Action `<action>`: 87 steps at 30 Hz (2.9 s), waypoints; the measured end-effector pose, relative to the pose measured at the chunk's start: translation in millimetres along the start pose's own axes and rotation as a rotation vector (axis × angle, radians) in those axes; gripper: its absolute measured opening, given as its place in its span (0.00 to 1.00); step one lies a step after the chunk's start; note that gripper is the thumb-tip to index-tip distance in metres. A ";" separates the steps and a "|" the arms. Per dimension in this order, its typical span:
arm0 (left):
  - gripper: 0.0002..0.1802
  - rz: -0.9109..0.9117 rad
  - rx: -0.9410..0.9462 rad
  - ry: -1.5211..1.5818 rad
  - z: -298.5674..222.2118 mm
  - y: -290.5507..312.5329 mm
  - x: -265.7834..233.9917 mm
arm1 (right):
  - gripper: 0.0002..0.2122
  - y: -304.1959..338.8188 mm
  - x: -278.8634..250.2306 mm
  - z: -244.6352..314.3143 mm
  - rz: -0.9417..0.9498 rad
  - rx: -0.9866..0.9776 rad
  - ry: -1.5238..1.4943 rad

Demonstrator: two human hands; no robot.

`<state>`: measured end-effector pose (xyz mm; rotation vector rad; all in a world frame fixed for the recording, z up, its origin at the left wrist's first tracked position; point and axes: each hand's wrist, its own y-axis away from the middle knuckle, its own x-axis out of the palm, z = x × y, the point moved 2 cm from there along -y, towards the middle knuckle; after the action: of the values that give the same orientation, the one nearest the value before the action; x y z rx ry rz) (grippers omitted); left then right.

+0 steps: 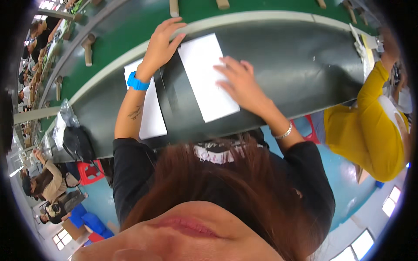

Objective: The person takes handheld fans from a conveyor line, peels adhesive stickers from paper sheets, sticks them onto the bottom of the fans by hand, and places the fans back onto the conveyor line.

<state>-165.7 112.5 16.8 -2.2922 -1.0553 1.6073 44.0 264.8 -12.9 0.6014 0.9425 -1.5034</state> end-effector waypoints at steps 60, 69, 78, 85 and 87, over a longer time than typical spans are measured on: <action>0.18 -0.287 0.029 0.072 -127.9 61.6 -37.1 | 0.04 10.3 -27.0 5.0 -0.340 0.228 -0.891; 0.22 -0.228 -0.352 1.065 -158.3 95.0 -4.0 | 0.18 32.8 -59.1 71.8 -0.298 -0.021 -0.854; 0.23 -0.188 -0.374 1.133 -166.1 95.6 4.8 | 0.16 38.3 -60.6 76.4 -0.321 0.127 -0.824; 0.20 -0.214 -0.373 1.165 -166.9 92.2 10.0 | 0.14 36.1 -61.3 70.6 -0.294 0.154 -0.845; 0.20 -0.223 -0.378 1.169 -166.3 92.3 10.1 | 0.14 34.5 -61.5 71.0 -0.296 0.159 -0.842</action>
<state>23.2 94.0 32.7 -2.5222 -1.1879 -0.1516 98.2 241.2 67.9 -0.0999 0.2577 -1.8713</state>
